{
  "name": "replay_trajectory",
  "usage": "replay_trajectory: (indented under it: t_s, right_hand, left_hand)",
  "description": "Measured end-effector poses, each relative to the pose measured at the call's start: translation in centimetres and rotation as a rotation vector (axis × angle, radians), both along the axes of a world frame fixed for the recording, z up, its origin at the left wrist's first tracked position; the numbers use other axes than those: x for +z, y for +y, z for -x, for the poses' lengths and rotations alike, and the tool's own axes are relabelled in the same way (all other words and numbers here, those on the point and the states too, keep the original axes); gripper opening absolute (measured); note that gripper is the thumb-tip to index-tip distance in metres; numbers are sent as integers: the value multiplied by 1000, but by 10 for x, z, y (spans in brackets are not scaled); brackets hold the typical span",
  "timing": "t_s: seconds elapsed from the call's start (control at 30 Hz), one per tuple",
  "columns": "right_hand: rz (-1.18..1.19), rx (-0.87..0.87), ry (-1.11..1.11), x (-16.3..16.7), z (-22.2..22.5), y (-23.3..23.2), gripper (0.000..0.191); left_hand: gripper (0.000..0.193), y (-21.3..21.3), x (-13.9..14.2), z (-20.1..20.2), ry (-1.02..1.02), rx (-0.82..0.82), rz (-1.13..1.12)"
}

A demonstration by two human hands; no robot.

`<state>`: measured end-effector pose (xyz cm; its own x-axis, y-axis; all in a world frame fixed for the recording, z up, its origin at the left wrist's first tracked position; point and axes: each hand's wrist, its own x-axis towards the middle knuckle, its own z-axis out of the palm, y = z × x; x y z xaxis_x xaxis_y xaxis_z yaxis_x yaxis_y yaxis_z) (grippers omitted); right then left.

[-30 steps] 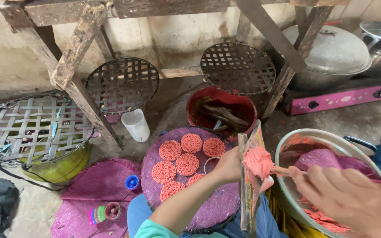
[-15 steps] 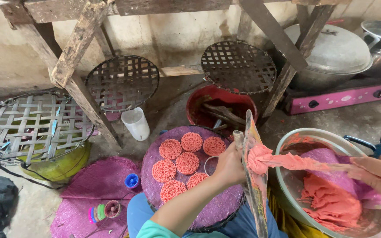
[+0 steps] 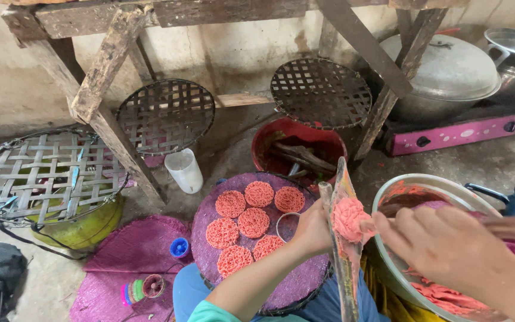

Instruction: The person sits on the floor and makes pink lacy decorative discs. They scoop pink paste from a basin, pack it into a cylinder on a wooden hand press, press the paste onto a round tray to form a disc, peel it off with a ring, and arrange finished discs on trays.

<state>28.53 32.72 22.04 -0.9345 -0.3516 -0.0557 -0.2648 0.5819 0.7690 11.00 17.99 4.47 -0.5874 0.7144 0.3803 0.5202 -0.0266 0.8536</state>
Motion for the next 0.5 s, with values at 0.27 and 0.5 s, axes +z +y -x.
replay_trajectory:
  t_s: [0.27,0.5]
  right_hand:
    - [654,21,375,-52,-39,75,35]
    - [1690,-249,662,-178,-2,70,30]
  left_hand:
    - [58,-3,-3,47,-179,67,165]
    - [64,22,-14,35,-266,34,-181]
